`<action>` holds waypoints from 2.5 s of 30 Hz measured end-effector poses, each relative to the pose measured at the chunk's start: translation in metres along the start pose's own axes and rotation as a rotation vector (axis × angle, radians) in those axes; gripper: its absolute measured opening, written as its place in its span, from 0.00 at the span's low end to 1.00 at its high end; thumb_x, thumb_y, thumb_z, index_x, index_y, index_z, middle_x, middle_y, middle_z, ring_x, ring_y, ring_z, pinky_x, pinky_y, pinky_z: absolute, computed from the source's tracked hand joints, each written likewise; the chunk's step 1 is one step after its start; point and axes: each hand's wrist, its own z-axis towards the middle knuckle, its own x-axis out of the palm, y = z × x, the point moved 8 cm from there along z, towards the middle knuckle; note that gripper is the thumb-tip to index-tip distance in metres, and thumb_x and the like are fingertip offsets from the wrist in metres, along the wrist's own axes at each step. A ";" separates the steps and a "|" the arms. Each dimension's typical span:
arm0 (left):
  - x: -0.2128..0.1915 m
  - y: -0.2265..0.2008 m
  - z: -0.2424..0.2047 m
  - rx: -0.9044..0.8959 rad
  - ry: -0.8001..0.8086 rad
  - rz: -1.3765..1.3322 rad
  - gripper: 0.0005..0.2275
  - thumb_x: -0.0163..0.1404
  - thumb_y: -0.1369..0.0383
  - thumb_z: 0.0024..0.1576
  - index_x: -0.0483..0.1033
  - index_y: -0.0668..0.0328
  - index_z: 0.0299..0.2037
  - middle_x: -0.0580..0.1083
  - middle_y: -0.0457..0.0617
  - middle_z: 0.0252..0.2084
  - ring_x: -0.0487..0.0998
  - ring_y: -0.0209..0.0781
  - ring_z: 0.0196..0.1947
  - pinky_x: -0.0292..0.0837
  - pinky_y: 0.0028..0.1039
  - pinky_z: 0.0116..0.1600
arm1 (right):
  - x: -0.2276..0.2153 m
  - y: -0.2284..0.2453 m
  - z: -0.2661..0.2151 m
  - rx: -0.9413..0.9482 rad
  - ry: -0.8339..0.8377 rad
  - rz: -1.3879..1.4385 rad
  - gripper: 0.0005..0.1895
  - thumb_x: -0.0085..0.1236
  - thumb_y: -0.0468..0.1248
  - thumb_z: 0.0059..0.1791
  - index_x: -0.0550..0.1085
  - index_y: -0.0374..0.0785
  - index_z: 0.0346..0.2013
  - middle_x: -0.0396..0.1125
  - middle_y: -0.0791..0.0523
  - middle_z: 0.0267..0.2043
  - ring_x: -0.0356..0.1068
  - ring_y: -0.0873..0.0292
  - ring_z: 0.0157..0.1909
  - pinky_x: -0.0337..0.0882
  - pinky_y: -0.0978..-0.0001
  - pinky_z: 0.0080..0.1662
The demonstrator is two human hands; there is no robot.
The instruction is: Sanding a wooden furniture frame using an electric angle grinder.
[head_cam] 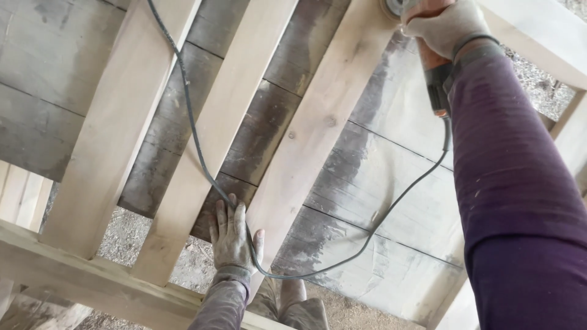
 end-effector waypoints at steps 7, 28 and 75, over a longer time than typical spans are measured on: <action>-0.002 -0.001 0.000 -0.016 0.039 -0.015 0.33 0.42 0.51 0.58 0.53 0.60 0.71 0.49 0.57 0.78 0.46 0.63 0.77 0.37 0.61 0.75 | 0.014 0.016 -0.084 0.263 0.135 0.160 0.24 0.67 0.42 0.44 0.74 0.46 0.54 0.73 0.56 0.42 0.74 0.59 0.39 0.78 0.60 0.44; -0.009 -0.004 0.002 -0.003 -0.010 -0.060 0.31 0.39 0.50 0.61 0.52 0.59 0.71 0.48 0.55 0.79 0.45 0.61 0.78 0.35 0.58 0.77 | 0.129 0.075 -0.260 -0.266 0.490 -0.165 0.11 0.61 0.41 0.48 0.74 0.38 0.40 0.74 0.54 0.31 0.74 0.60 0.28 0.79 0.69 0.31; -0.006 -0.002 0.002 0.005 -0.038 -0.052 0.31 0.39 0.50 0.61 0.56 0.60 0.70 0.54 0.59 0.77 0.50 0.64 0.77 0.41 0.62 0.75 | 0.036 0.070 -0.087 -0.011 0.297 0.043 0.23 0.62 0.37 0.45 0.73 0.43 0.55 0.73 0.54 0.38 0.73 0.56 0.34 0.79 0.60 0.37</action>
